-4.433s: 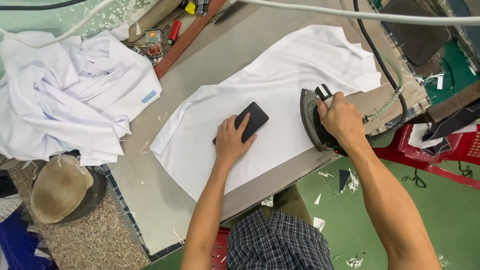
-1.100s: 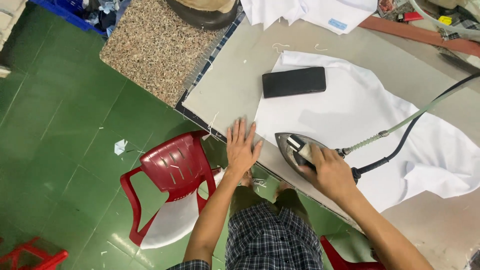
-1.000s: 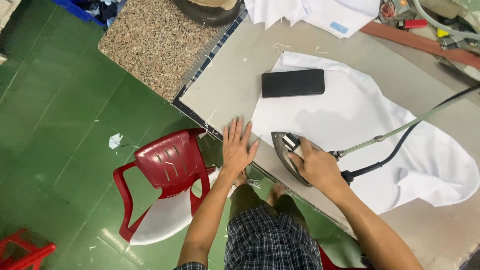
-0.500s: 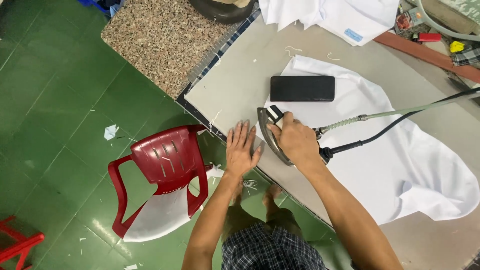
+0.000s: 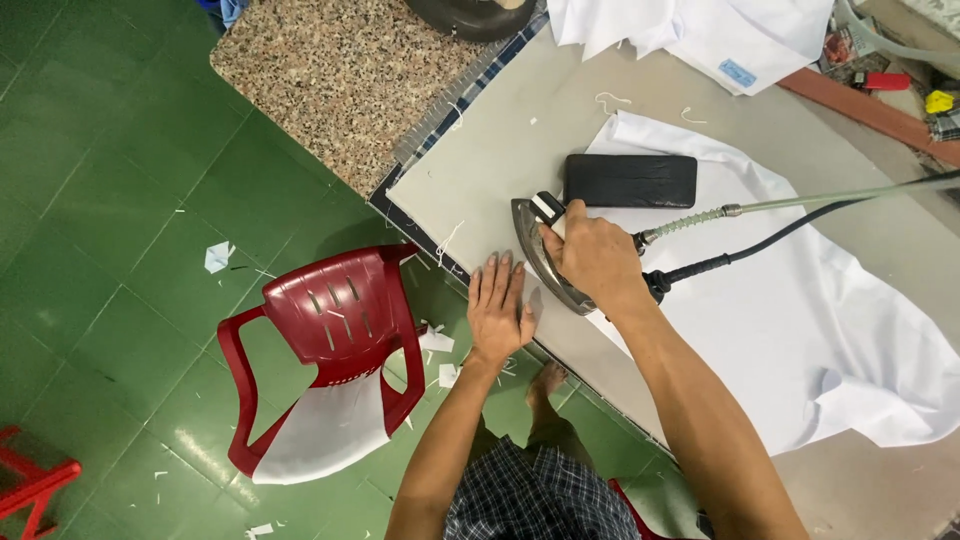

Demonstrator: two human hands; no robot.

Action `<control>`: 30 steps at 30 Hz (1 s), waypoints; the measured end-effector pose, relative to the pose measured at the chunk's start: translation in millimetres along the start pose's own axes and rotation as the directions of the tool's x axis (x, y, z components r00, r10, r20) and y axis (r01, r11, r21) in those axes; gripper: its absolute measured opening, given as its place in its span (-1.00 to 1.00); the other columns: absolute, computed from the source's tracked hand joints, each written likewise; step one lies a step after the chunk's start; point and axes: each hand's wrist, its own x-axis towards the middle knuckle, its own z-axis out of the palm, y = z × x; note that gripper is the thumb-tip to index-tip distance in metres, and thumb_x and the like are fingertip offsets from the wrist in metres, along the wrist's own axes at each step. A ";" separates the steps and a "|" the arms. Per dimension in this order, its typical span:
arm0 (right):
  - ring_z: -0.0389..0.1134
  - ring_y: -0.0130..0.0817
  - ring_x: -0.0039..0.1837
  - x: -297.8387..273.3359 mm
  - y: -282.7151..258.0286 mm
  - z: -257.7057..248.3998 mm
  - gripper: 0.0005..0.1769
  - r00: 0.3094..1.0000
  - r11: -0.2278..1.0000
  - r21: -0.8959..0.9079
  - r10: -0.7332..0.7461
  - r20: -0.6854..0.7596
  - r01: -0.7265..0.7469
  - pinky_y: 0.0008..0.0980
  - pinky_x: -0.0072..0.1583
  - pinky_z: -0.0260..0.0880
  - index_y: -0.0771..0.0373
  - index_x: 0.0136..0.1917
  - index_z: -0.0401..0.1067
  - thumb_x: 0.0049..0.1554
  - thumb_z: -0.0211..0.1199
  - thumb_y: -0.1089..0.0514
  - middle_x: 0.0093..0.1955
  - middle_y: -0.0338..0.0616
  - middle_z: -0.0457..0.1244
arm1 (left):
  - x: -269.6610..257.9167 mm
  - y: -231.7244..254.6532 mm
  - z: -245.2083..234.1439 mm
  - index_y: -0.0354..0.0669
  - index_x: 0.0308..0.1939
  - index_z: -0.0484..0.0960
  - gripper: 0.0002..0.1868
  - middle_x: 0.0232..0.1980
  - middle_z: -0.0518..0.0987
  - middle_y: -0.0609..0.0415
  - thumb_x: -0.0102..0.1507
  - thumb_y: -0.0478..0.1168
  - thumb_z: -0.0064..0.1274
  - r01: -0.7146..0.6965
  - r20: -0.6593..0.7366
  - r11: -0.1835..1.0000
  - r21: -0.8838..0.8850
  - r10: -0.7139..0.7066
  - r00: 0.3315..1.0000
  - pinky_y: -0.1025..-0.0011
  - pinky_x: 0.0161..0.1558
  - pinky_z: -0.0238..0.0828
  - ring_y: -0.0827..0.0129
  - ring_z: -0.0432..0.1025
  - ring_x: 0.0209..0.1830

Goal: The person irons a white shirt on a worktable, using a steam iron and a black pressing block to smooth the fabric. They repeatedly adjust the shirt, iron different sections, and trim loose threads with scissors.

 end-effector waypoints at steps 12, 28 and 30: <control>0.51 0.06 -0.23 -25.9 -5.8 -3.2 -0.47 0.999 0.999 0.033 -0.016 0.050 0.014 -0.10 -0.17 0.56 0.28 0.00 0.30 0.32 -0.10 -0.26 -0.35 0.19 0.35 | -37.6 -9.2 15.9 -0.17 0.37 0.49 -0.36 0.50 0.36 -0.09 0.39 0.07 -0.43 0.044 -0.075 0.996 0.078 -0.038 0.996 0.14 0.56 -0.21 0.08 0.14 0.57; 0.50 0.08 -0.23 -37.1 -4.4 1.6 -0.50 1.000 0.999 0.043 -0.022 0.020 0.021 -0.06 -0.15 0.55 0.26 -0.01 0.26 0.32 -0.10 -0.24 -0.35 0.17 0.35 | -16.5 6.4 -16.8 -0.18 0.39 0.46 -0.41 0.45 0.41 -0.09 0.39 0.05 -0.27 0.024 -0.001 0.993 0.118 -0.024 1.000 0.06 0.49 0.00 0.07 0.26 0.48; 0.50 0.06 -0.25 -38.8 -2.0 8.2 -0.54 0.998 0.999 0.033 -0.037 -0.060 0.039 -0.09 -0.17 0.55 0.24 -0.04 0.25 0.31 -0.05 -0.23 -0.37 0.16 0.35 | -9.6 8.1 -22.4 -0.21 0.37 0.48 -0.41 0.37 0.46 -0.12 0.39 0.06 -0.22 0.004 0.024 0.989 0.150 -0.007 1.000 0.05 0.44 0.07 0.06 0.31 0.42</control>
